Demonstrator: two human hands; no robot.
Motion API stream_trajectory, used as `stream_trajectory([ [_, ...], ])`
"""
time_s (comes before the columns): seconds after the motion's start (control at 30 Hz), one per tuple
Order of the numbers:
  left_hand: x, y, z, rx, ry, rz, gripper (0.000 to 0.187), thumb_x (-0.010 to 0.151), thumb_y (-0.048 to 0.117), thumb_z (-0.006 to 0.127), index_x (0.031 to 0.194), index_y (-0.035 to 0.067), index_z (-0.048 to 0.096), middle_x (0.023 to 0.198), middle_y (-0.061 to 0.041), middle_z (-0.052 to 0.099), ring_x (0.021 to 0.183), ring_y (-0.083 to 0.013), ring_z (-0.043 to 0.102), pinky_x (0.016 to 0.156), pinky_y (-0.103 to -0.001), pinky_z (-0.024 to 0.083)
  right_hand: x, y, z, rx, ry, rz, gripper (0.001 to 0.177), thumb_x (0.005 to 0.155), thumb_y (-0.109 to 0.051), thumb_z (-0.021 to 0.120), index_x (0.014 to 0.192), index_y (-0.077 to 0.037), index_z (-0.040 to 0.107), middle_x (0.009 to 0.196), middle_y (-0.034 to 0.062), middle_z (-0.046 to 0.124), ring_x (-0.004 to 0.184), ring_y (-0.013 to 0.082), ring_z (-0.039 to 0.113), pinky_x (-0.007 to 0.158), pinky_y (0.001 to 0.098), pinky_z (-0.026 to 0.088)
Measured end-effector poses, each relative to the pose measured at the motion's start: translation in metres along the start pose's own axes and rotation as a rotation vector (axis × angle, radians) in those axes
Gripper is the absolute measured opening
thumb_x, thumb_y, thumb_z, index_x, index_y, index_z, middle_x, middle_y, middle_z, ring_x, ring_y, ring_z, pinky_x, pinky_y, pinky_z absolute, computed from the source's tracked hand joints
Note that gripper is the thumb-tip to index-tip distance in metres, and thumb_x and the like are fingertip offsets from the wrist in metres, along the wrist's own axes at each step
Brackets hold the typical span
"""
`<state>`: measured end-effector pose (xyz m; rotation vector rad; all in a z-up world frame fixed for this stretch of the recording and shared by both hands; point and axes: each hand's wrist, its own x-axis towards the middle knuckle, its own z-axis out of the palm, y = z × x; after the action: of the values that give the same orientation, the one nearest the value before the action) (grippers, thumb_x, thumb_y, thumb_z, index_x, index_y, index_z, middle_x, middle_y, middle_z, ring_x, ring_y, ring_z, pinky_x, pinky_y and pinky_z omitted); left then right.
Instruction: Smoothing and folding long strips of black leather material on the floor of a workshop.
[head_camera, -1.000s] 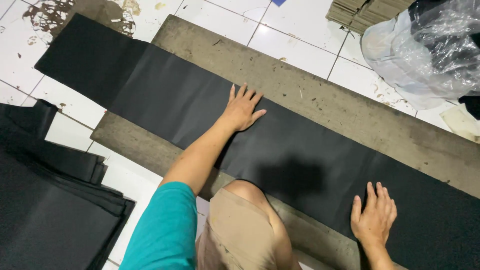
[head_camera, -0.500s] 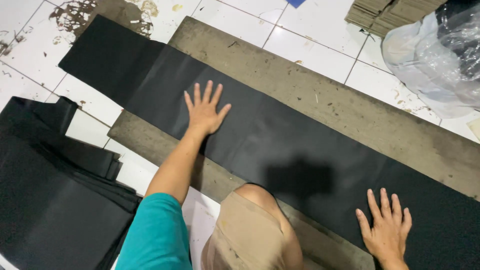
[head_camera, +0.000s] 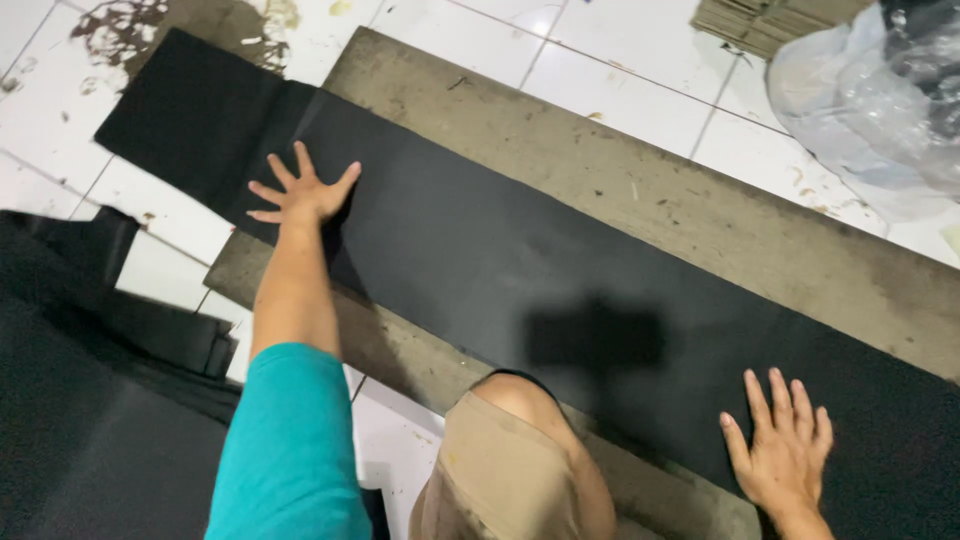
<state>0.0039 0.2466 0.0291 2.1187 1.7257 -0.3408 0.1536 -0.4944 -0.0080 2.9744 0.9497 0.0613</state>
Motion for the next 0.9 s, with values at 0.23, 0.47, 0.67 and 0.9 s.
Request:
stream_trajectory([
  [0.23,-0.19,0.06,0.069,0.032,0.184,0.841,0.074,0.103,0.047,0.056,0.164,0.009,0.035,0.168,-0.027,0.023,0.151,-0.0571,0.016,0.116,-0.079,0.013,0.003,-0.017,-0.027,0.044,-0.096,0.082,0.068,0.096,-0.055,0.048,0.16,-0.033,0.038,0.168,0.0031,0.035,0.155,0.0301,0.03,0.124,0.0585,0.019],
  [0.47,-0.244,0.06,0.123,0.338,0.081,1.014,0.081,0.098,0.067,0.042,0.165,0.023,0.03,0.174,-0.013,0.022,0.159,-0.0458,0.013,0.124,-0.072,0.004,0.064,-0.133,-0.065,0.213,0.06,-0.103,0.061,0.095,-0.05,0.062,0.149,-0.021,0.055,0.159,0.0143,0.044,0.148,0.0381,0.036,0.117,0.0653,0.021],
  [0.67,-0.224,0.05,0.137,0.267,0.15,1.095,0.093,0.095,0.066,0.036,0.165,0.006,0.024,0.174,-0.016,0.016,0.16,-0.0434,0.004,0.122,-0.067,-0.005,0.083,-0.089,-0.041,0.261,0.0,0.209,0.073,0.101,-0.053,0.044,0.161,-0.013,0.033,0.169,0.0155,0.021,0.155,0.0383,0.015,0.121,0.0619,0.01],
  [0.9,-0.193,0.05,0.147,0.384,0.077,1.031,0.096,0.093,0.069,0.032,0.164,0.007,0.021,0.174,-0.02,0.011,0.158,-0.0468,0.001,0.118,-0.072,-0.004,0.02,0.065,-0.024,0.127,0.101,0.571,0.076,0.103,-0.057,0.042,0.161,-0.009,0.032,0.166,0.0206,0.029,0.153,0.0421,0.022,0.116,0.0706,0.014],
])
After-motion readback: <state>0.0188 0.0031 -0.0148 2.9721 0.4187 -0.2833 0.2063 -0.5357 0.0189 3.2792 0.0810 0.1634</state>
